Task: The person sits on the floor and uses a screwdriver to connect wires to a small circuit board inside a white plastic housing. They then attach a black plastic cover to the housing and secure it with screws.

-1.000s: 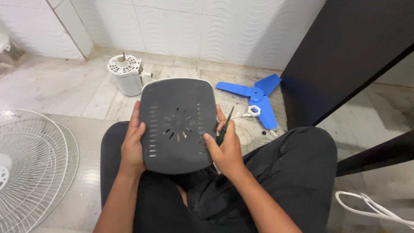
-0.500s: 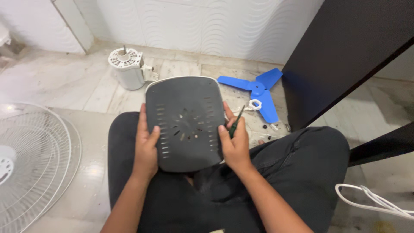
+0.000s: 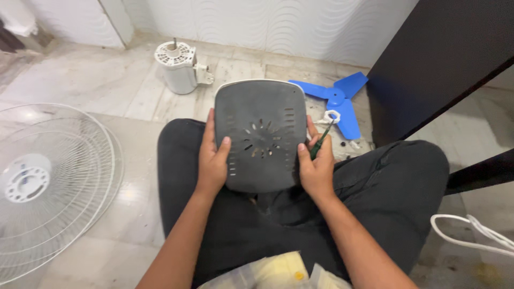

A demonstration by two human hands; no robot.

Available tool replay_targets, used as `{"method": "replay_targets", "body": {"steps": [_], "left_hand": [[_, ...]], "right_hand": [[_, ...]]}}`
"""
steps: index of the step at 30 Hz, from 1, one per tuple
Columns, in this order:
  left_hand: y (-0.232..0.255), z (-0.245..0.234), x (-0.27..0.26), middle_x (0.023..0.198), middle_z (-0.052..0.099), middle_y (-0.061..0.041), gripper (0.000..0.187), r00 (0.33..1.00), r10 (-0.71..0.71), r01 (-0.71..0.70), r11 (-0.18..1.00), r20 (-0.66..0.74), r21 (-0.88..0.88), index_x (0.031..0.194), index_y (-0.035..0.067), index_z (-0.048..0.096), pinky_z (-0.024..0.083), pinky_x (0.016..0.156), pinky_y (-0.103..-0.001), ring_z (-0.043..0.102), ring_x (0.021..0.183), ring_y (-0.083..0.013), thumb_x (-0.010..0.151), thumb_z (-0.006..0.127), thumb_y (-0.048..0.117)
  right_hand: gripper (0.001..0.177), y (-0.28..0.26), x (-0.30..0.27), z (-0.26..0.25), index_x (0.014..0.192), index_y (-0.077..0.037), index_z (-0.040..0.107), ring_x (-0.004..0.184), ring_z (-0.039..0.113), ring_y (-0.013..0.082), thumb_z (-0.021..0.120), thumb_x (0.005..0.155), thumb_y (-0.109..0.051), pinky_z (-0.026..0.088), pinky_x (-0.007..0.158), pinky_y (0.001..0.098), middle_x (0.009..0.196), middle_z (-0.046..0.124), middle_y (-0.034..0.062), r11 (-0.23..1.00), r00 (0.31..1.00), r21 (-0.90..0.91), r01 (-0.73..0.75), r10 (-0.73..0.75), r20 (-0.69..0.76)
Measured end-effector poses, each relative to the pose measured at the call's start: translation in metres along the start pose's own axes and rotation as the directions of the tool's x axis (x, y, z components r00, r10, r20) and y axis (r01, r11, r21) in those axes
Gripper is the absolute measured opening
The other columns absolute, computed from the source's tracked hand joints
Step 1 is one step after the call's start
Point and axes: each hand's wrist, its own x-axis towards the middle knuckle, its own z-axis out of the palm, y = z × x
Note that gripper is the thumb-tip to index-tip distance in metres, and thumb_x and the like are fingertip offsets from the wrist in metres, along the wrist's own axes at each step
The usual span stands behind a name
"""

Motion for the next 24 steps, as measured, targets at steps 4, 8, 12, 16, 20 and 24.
{"method": "replay_targets", "body": {"steps": [4, 8, 12, 16, 20, 24], "left_hand": [[0.0, 0.0, -0.004, 0.165, 0.039, -0.02, 0.067, 0.999, 0.049, -0.044, 0.974, -0.015, 0.22, 0.163, 0.004, 0.024, 0.03, 0.121, -0.033, 0.041, 0.149, -0.026, 0.102, 0.051, 0.002], [0.005, 0.001, -0.003, 0.158, 0.048, -0.022, 0.065, 0.997, 0.068, -0.058, 0.949, -0.021, 0.31, 0.163, 0.005, 0.025, 0.038, 0.115, -0.033, 0.052, 0.142, -0.0267, 0.103, 0.052, 0.007], [0.008, 0.004, -0.012, 0.15, 0.058, -0.022, 0.065, 0.999, 0.03, -0.02, 0.954, -0.029, 0.299, 0.163, 0.007, 0.025, 0.045, 0.109, -0.033, 0.062, 0.13, -0.0267, 0.104, 0.051, 0.009], [0.004, 0.002, -0.012, 0.139, 0.064, -0.022, 0.068, 1.0, -0.03, 0.031, 0.938, -0.009, 0.347, 0.163, 0.007, 0.021, 0.048, 0.105, -0.033, 0.067, 0.124, -0.0275, 0.103, 0.052, 0.016], [-0.003, -0.003, -0.016, 0.137, 0.064, -0.024, 0.063, 0.999, -0.001, -0.018, 0.935, 0.053, 0.355, 0.161, 0.003, 0.025, 0.047, 0.105, -0.037, 0.064, 0.126, -0.0321, 0.106, 0.051, 0.019], [-0.009, -0.006, -0.022, 0.128, 0.07, -0.021, 0.048, 0.995, -0.072, 0.042, 0.933, 0.07, 0.358, 0.146, 0.001, 0.045, 0.05, 0.103, -0.038, 0.068, 0.122, -0.03, 0.106, 0.054, 0.024]], "right_hand": [[0.028, -0.001, -0.002, -0.003, 0.098, -0.008, 0.035, 0.077, 0.043, 0.0062, 0.061, 0.096, 0.002, 0.043, 0.072, 0.023, 0.159, 0.053, 0.0165, 0.996, 0.999, -0.08, 0.044, -0.044, 0.0], [0.028, 0.002, -0.002, -0.004, 0.101, -0.008, 0.036, 0.086, 0.046, 0.0053, 0.061, 0.097, 0.003, 0.044, 0.078, 0.0225, 0.161, 0.048, 0.0195, 0.996, 0.997, 0.05, 0.079, -0.08, 0.023], [0.031, 0.004, -0.009, -0.01, 0.097, -0.008, 0.034, 0.08, 0.045, 0.0056, 0.063, 0.095, 0.004, 0.044, 0.073, 0.023, 0.16, 0.051, 0.0191, 0.998, 0.999, -0.037, 0.049, -0.049, 0.014], [0.03, 0.005, -0.005, -0.011, 0.099, -0.008, 0.035, 0.087, 0.051, 0.004, 0.061, 0.095, 0.005, 0.048, 0.078, 0.0221, 0.16, 0.049, 0.019, 0.999, 0.999, 0.019, 0.042, -0.043, 0.013], [0.032, 0.007, -0.012, -0.014, 0.1, -0.007, 0.036, 0.082, 0.048, 0.0083, 0.064, 0.095, 0.006, 0.047, 0.077, 0.0244, 0.161, 0.052, 0.0195, 0.997, 0.999, -0.053, 0.053, -0.053, -0.006], [0.031, 0.018, -0.019, -0.022, 0.099, -0.008, 0.036, 0.077, 0.06, 0.0088, 0.065, 0.091, 0.002, 0.049, 0.06, 0.0261, 0.143, 0.057, 0.0157, 0.988, 0.992, 0.1, -0.121, 0.122, -0.004]]}}
